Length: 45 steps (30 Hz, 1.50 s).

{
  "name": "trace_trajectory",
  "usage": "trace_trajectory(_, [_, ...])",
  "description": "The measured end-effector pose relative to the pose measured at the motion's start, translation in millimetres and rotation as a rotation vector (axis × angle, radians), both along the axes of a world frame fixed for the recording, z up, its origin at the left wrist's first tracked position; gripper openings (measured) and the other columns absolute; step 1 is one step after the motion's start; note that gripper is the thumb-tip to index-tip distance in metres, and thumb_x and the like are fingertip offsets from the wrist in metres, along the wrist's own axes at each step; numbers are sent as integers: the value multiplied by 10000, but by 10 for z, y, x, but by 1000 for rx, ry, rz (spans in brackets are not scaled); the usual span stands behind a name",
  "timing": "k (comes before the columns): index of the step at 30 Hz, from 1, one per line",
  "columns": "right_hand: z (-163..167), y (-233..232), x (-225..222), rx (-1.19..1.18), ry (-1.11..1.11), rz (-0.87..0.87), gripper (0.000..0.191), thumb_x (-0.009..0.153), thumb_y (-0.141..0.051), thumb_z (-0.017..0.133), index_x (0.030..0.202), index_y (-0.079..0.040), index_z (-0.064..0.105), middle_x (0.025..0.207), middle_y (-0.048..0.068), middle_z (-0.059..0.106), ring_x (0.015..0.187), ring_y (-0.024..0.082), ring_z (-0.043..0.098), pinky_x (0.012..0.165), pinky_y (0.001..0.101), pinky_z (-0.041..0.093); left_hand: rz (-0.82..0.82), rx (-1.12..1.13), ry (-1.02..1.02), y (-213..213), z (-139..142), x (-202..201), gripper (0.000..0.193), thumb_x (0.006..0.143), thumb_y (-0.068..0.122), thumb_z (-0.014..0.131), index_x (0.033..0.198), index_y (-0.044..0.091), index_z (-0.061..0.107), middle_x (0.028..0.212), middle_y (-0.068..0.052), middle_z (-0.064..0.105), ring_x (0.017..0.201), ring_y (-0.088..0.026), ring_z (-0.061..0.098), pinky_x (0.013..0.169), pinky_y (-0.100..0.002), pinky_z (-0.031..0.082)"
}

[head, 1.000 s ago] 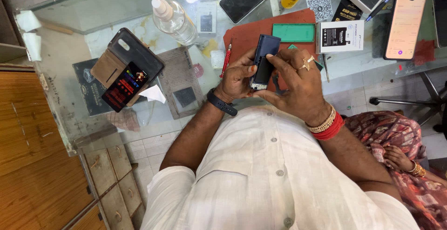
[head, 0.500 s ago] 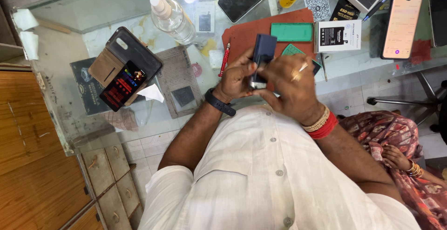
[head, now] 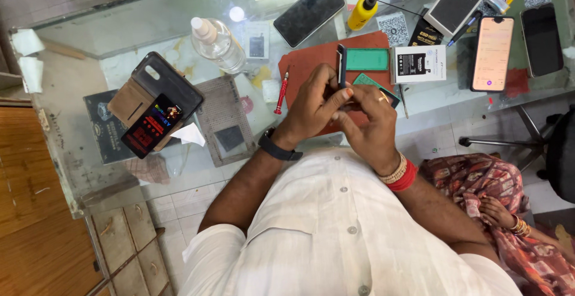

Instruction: The person disassembles a small mobile phone, removes the back cover and battery, and uses a screwdriver to work on the internal components. They then reassemble the phone by replacing the battery and back cover.

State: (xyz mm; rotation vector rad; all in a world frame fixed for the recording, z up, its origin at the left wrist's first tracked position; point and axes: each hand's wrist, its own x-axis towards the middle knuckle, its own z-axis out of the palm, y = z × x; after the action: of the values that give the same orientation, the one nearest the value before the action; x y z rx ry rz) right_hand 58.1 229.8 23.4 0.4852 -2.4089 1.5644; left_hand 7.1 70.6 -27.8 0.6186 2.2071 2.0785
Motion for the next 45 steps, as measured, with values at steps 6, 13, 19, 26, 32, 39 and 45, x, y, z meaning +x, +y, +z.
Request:
trace_trajectory(6, [-290,119,-126,-620,-556,79,310,1010,33,621,1314,95,613,1168,130,729,1059,177,722,979,342,627,150,-29,36,44,74,78,211,1015,116,663,1137,2,535,1090,-97,588,892,-117,636,736,-284,555])
trace_trajectory(13, [-372,166,-133,-824,-691,135,336,1036,36,546,1367,94,565,1216,147,702,1097,199,719,982,352,613,127,107,-327,19,-15,112,333,916,101,753,1174,12,562,904,-40,705,711,-33,632,575,-204,493])
trace_trajectory(19, [-416,150,-104,-603,-671,54,364,1030,38,549,1390,85,573,1186,146,716,1035,171,721,882,316,605,113,18,-357,-24,-52,134,201,912,93,775,1044,-5,660,756,-34,704,553,-36,605,464,-221,453])
trace_trajectory(26, [-466,110,-121,-509,-640,2,390,1009,54,564,1399,79,557,1185,144,729,998,148,725,819,275,609,113,-2,-370,-32,-94,123,217,878,49,749,1045,-17,626,846,-48,681,599,-55,670,464,-229,541])
trace_trajectory(32, [-496,77,-143,-531,-640,25,358,1008,44,558,1364,72,582,1183,122,725,1009,119,724,861,264,629,105,56,-398,-65,-220,135,176,895,36,751,998,-35,628,900,-59,638,618,-74,652,466,-244,538])
trace_trajectory(39, [-580,119,-214,-440,-633,-46,219,967,-21,651,1153,56,736,886,48,717,721,51,638,633,209,532,37,92,-487,-150,-430,148,168,898,25,722,1046,-17,655,878,-50,726,679,-40,627,574,-223,520])
trace_trajectory(45, [-696,49,-296,-450,-669,-81,139,959,-38,689,1048,60,733,827,51,723,679,69,653,631,224,549,26,95,-423,-177,-445,164,187,925,18,721,1098,-24,663,925,-57,733,757,-46,643,634,-216,539])
